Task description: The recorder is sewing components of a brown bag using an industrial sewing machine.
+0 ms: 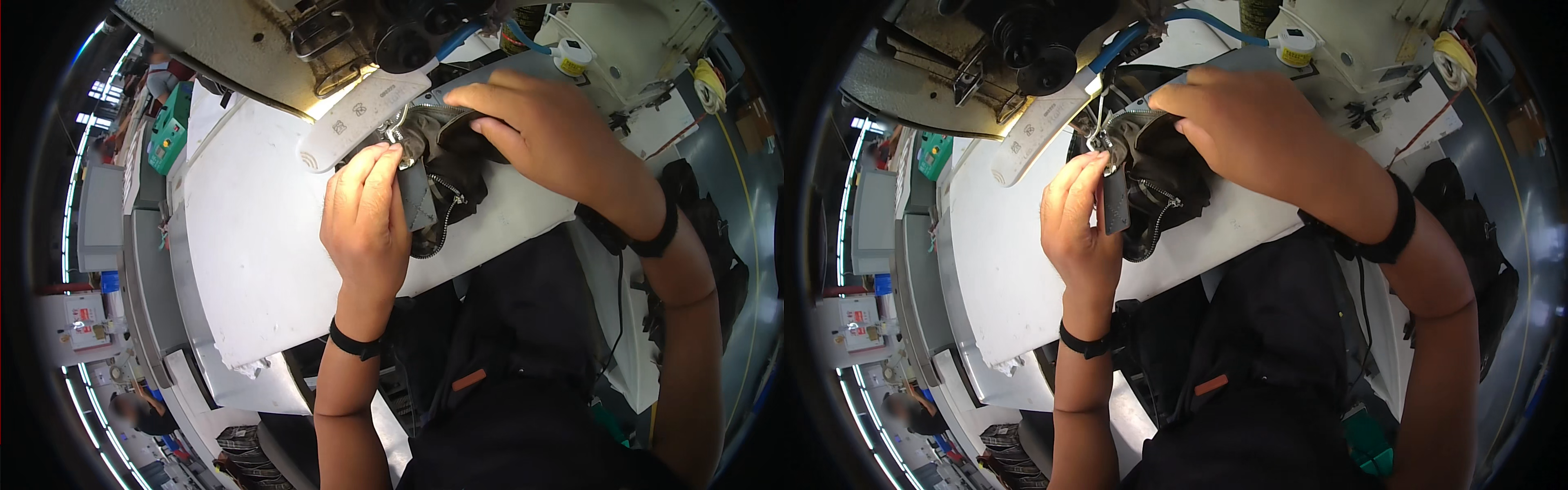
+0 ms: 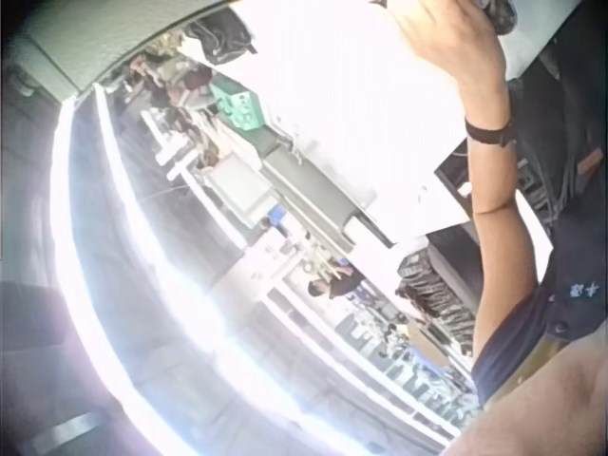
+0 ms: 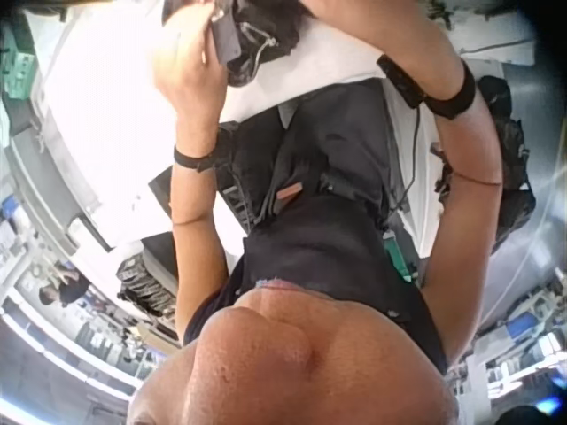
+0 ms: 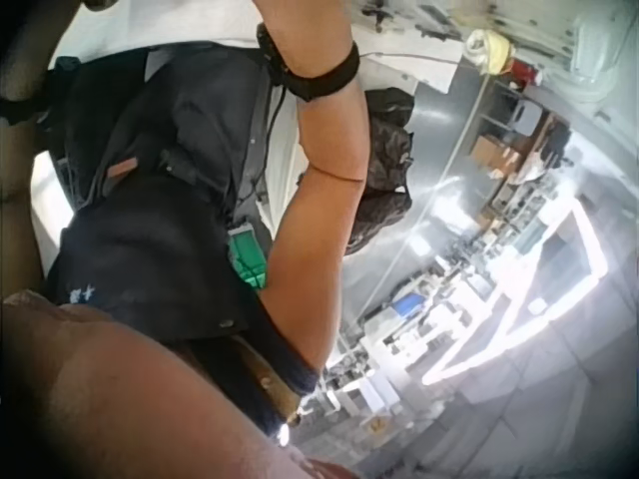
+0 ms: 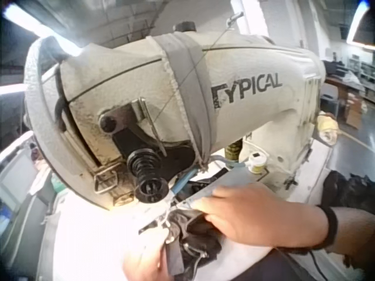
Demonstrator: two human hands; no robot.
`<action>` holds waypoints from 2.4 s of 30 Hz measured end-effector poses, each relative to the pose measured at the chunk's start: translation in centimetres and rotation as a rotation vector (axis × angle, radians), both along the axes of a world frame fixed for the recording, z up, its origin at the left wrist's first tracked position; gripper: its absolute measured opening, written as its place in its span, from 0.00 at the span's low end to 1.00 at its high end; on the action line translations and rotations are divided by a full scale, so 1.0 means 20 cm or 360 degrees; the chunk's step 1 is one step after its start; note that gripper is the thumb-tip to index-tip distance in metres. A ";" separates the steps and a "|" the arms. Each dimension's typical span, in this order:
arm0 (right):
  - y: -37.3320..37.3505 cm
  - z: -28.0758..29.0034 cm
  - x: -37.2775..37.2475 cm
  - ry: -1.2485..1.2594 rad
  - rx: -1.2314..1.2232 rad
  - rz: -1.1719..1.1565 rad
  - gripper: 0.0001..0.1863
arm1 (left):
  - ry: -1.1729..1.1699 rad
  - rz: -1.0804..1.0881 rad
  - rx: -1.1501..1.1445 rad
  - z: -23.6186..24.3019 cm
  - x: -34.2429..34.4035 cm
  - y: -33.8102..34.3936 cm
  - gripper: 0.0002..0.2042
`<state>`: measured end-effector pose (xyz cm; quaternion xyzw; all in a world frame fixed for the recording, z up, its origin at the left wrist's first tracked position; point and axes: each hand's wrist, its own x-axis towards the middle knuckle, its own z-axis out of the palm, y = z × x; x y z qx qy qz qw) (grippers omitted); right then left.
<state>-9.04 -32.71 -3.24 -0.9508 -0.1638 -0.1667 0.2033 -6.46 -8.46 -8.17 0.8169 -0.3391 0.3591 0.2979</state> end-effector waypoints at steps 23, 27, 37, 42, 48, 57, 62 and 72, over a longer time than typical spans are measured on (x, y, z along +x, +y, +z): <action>-0.16 0.07 0.25 0.0458 0.0189 0.0552 0.16 | 0.0368 0.0124 0.0073 0.01 -0.15 -0.04 0.31; -0.16 0.06 0.31 0.0490 0.0397 0.0753 0.18 | 0.0297 0.0057 0.0056 0.02 -0.11 -0.03 0.33; -0.15 0.10 0.32 0.0719 0.0431 0.0656 0.18 | 0.0345 0.0005 0.0042 0.03 -0.11 -0.02 0.33; -0.14 0.11 0.31 0.0739 0.0459 0.0562 0.18 | 0.0372 -0.0038 -0.0010 0.02 -0.09 -0.02 0.32; -0.14 0.12 0.32 0.0780 0.0468 0.0518 0.18 | 0.0380 -0.0017 0.0088 0.06 -0.09 -0.02 0.32; -0.15 0.12 0.33 0.0887 0.0611 0.0652 0.17 | 0.0410 0.0080 0.0101 0.08 -0.16 -0.04 0.31; -0.17 0.12 0.35 0.0944 0.0640 0.0745 0.17 | 0.0408 0.0086 0.0069 0.08 -0.14 -0.04 0.27; -0.15 0.15 0.32 0.0991 0.0672 0.0650 0.16 | 0.0218 0.0173 0.0105 0.08 -0.12 -0.05 0.27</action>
